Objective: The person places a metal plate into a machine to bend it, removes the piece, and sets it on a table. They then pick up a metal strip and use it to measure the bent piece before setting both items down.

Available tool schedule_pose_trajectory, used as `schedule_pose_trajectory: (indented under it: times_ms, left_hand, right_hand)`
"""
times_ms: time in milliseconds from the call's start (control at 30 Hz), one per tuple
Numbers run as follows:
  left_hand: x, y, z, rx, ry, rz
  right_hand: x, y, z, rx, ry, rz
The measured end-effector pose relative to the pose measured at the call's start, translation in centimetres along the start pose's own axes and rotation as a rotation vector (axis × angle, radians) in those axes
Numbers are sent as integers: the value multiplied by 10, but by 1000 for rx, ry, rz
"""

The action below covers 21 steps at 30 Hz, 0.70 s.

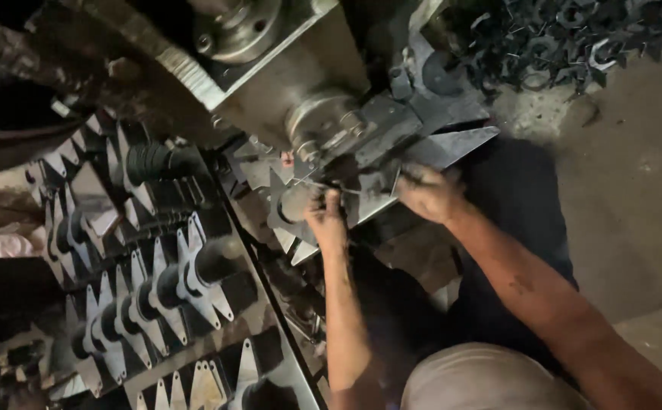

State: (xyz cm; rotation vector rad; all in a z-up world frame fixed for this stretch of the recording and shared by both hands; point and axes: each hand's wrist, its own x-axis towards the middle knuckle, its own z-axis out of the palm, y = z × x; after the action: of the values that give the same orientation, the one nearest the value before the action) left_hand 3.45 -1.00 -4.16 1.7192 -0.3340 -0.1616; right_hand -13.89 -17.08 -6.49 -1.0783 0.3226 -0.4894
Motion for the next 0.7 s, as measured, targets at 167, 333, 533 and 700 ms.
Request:
schedule_pose_trajectory:
  times_ms: [167, 333, 533, 700]
  left_hand:
    - [-21, 62, 17, -51, -204, 7]
    - [-18, 47, 27, 501, -306, 686]
    - [-25, 53, 30, 532, -253, 612]
    - [-33, 79, 36, 431, -276, 668]
  right_hand:
    - [-17, -72, 46, -296, -151, -264]
    - [-4, -88, 54, -872, -97, -383]
    - [21, -79, 42, -1076, -16, -702]
    - [25, -67, 35, -1136, -158, -466]
